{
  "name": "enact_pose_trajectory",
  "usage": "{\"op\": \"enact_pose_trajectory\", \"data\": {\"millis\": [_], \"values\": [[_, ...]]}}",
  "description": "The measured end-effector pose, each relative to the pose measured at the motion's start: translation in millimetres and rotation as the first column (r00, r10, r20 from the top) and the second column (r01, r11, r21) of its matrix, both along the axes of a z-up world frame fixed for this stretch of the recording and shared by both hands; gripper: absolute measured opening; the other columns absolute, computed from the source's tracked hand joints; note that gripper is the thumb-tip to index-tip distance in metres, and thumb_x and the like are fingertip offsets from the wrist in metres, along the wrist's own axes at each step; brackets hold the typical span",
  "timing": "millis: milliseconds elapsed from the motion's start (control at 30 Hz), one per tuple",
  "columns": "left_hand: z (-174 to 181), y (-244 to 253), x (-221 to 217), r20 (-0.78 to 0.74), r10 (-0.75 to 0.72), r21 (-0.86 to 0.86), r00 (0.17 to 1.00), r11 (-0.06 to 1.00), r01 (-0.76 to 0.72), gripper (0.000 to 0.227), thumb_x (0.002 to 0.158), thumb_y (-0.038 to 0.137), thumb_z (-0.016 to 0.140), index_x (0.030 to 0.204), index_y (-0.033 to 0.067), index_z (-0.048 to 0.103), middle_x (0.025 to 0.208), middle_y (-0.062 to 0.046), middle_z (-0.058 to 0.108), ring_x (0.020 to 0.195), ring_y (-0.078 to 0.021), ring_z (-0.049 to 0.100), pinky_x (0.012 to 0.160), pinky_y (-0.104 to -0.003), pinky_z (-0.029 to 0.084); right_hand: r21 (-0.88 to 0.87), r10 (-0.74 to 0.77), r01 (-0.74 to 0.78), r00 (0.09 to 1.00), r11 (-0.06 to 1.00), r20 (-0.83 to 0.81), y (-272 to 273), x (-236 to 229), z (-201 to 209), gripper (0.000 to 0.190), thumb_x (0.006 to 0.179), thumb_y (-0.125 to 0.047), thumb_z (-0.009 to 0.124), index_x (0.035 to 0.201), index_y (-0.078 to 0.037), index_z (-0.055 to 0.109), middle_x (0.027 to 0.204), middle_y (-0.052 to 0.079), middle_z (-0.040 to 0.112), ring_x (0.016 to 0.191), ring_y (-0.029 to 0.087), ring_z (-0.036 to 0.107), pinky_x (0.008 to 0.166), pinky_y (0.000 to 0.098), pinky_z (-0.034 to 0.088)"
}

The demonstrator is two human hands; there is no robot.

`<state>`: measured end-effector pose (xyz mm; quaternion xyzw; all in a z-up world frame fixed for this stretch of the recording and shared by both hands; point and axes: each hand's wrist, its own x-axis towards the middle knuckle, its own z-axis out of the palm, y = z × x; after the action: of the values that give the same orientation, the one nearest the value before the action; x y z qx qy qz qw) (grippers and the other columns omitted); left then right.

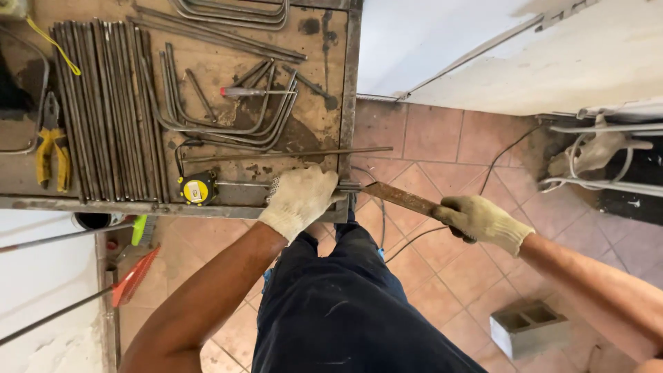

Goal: Measuring and organizing metal rods on a workbench using a tape measure and a metal bar.

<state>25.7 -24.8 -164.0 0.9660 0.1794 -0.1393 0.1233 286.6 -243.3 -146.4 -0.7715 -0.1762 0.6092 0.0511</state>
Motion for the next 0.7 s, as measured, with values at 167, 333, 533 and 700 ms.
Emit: {"op": "enact_pose_trajectory", "data": {"millis": [167, 333, 533, 700], "values": [[-20, 0, 0, 0.061, 0.028, -0.057, 0.998, 0.998, -0.025, 0.026, 0.084, 0.042, 0.074, 0.083, 0.0164, 0.069, 0.072, -0.007, 0.069, 0.066, -0.0279, 0.076, 0.052, -0.037, 0.059, 0.005, -0.185, 0.185, 0.981, 0.983, 0.057, -36, -41, -12, 0.034, 0.098, -0.029, 0.060, 0.081, 0.001, 0.065, 0.053, 0.016, 0.057, 0.044, 0.026, 0.059, 0.036, 0.0308, 0.051], [-22, -2, -5, 0.227, -0.026, 0.061, 0.974, 0.998, 0.013, 0.019, 0.080, 0.035, 0.075, 0.078, 0.0181, 0.065, 0.066, -0.008, 0.065, 0.058, -0.0274, 0.073, 0.048, -0.037, 0.057, -0.005, -0.426, 0.428, 0.899, 0.904, 0.099, -48, -120, 0, 0.034, 0.097, -0.029, 0.061, 0.083, 0.002, 0.066, 0.055, 0.016, 0.058, 0.046, 0.027, 0.062, 0.038, 0.0334, 0.053], [-30, -9, -4, -0.077, 0.007, -0.056, 0.997, 0.998, -0.012, 0.035, 0.097, 0.051, 0.066, 0.099, 0.0159, 0.069, 0.081, -0.010, 0.071, 0.067, -0.0347, 0.074, 0.050, -0.049, 0.058, 0.075, -0.771, 0.768, 0.627, 0.636, 0.114, -29, -213, 26, 0.046, 0.107, -0.040, 0.048, 0.080, -0.003, 0.056, 0.057, 0.009, 0.046, 0.041, 0.021, 0.042, 0.036, 0.0343, 0.036], [-9, -6, -7, 0.073, 0.014, -0.081, 0.997, 0.997, -0.009, 0.038, 0.092, 0.048, 0.069, 0.093, 0.0095, 0.069, 0.076, -0.014, 0.071, 0.076, -0.0319, 0.077, 0.063, -0.044, 0.064, 0.240, -0.813, 0.810, 0.571, 0.536, -0.114, -76, -198, -21, 0.037, 0.097, -0.027, 0.062, 0.113, 0.006, 0.068, 0.058, 0.024, 0.057, 0.042, 0.035, 0.060, 0.033, 0.0449, 0.052]]}}
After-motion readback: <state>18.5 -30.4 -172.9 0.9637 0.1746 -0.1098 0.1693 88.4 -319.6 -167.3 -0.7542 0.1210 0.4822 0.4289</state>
